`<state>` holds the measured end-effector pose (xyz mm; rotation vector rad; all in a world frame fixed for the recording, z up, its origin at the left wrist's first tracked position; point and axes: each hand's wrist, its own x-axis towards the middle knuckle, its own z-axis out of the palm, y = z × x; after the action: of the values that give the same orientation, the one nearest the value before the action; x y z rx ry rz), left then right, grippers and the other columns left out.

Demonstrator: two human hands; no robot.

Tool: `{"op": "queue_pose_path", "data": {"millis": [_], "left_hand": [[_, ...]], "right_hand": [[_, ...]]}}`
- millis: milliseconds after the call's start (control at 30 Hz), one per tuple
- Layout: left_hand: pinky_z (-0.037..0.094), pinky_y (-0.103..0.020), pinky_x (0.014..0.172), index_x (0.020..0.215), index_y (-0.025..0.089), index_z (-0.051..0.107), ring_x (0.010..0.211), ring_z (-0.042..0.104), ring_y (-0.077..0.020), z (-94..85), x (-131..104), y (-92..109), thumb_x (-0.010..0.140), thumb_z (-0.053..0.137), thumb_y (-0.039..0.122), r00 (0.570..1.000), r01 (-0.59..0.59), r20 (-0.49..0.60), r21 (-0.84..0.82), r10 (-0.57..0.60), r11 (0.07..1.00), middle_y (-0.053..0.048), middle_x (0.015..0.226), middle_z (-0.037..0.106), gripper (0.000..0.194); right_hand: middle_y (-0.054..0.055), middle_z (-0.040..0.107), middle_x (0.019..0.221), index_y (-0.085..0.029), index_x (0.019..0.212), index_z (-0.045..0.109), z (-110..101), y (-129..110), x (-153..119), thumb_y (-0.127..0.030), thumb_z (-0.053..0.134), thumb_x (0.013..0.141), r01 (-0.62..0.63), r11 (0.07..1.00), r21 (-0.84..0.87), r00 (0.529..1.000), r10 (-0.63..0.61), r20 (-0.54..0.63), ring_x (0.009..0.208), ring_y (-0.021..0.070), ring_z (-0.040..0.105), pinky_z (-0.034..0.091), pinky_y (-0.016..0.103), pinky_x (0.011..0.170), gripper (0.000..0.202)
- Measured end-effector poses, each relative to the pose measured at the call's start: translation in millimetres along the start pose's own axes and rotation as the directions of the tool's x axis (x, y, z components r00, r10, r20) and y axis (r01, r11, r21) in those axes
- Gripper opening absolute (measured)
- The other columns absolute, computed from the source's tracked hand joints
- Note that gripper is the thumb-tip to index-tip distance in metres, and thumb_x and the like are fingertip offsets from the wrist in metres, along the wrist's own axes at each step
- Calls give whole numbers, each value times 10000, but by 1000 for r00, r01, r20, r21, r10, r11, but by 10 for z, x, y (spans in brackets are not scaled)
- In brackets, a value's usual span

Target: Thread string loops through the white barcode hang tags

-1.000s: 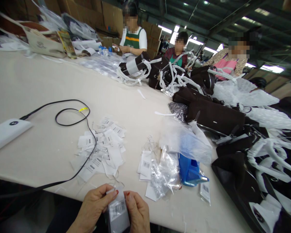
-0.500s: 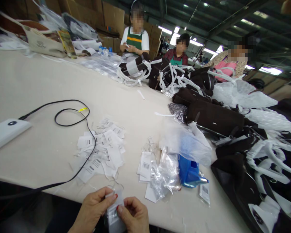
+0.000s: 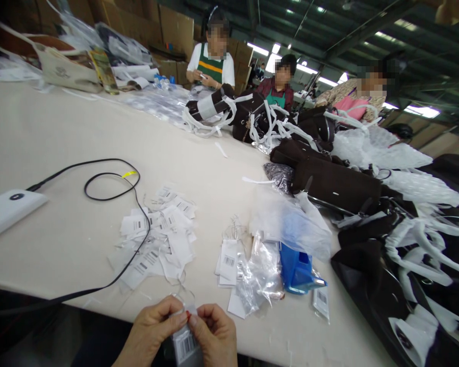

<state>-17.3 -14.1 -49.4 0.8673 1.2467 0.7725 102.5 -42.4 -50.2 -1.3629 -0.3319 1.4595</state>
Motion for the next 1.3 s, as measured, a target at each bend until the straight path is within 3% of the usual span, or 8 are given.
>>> {"op": "queue_pose_path", "data": {"millis": [367, 700, 867, 1000, 1133, 1300], "left_hand": [[197, -224, 469, 545, 174, 493, 455, 293, -82, 26, 24, -77, 603, 647, 371, 992, 114, 72, -164, -103, 980, 75, 452, 386, 257], [216, -217, 468, 532, 154, 535, 447, 341, -76, 37, 68, 34, 564, 663, 325, 993, 120, 28, -177, -117, 977, 64, 444, 447, 217], [173, -220, 435, 513, 172, 490, 403, 296, -69, 34, 77, 45, 588, 648, 445, 987, 159, 57, -128, -153, 979, 75, 405, 400, 325], [174, -227, 441, 519, 149, 517, 410, 334, -81, 58, 66, 138, 591, 640, 539, 959, 268, 118, -93, -257, 959, 58, 417, 409, 415], [296, -243, 538, 577, 118, 586, 509, 438, -116, 78, 87, 243, 577, 670, 386, 942, 329, 151, -236, -299, 914, 12, 505, 525, 281], [283, -242, 547, 561, 134, 591, 509, 388, -97, 12, 166, 285, 584, 646, 299, 968, 247, 99, -220, -230, 944, 22, 535, 550, 175]], "right_hand": [[-48, 528, 416, -132, 537, 598, 31, 26, -25, -366, 799, 497, 96, 994, -54, 994, -99, -41, 396, 49, 400, 267, 160, 422, 311], [-51, 526, 419, -140, 534, 593, 54, 46, -35, -368, 792, 490, 106, 993, -41, 990, -110, -89, 402, 59, 388, 274, 174, 425, 306], [-45, 525, 421, -148, 549, 577, 32, 65, -29, -390, 780, 498, 97, 993, -69, 992, -102, -78, 403, 68, 386, 266, 186, 430, 320], [-50, 494, 405, -157, 544, 564, 30, 76, -49, -438, 752, 526, 129, 982, -135, 991, -133, -20, 391, 65, 344, 240, 194, 425, 338], [-51, 465, 421, -160, 544, 556, 5, 114, -51, -465, 745, 518, 131, 977, -170, 991, -134, -9, 416, 66, 312, 211, 200, 436, 359], [-66, 397, 405, -159, 537, 550, -61, 135, -30, -512, 738, 497, 126, 967, -220, 990, -136, -30, 427, 64, 267, 174, 206, 446, 402]]}}
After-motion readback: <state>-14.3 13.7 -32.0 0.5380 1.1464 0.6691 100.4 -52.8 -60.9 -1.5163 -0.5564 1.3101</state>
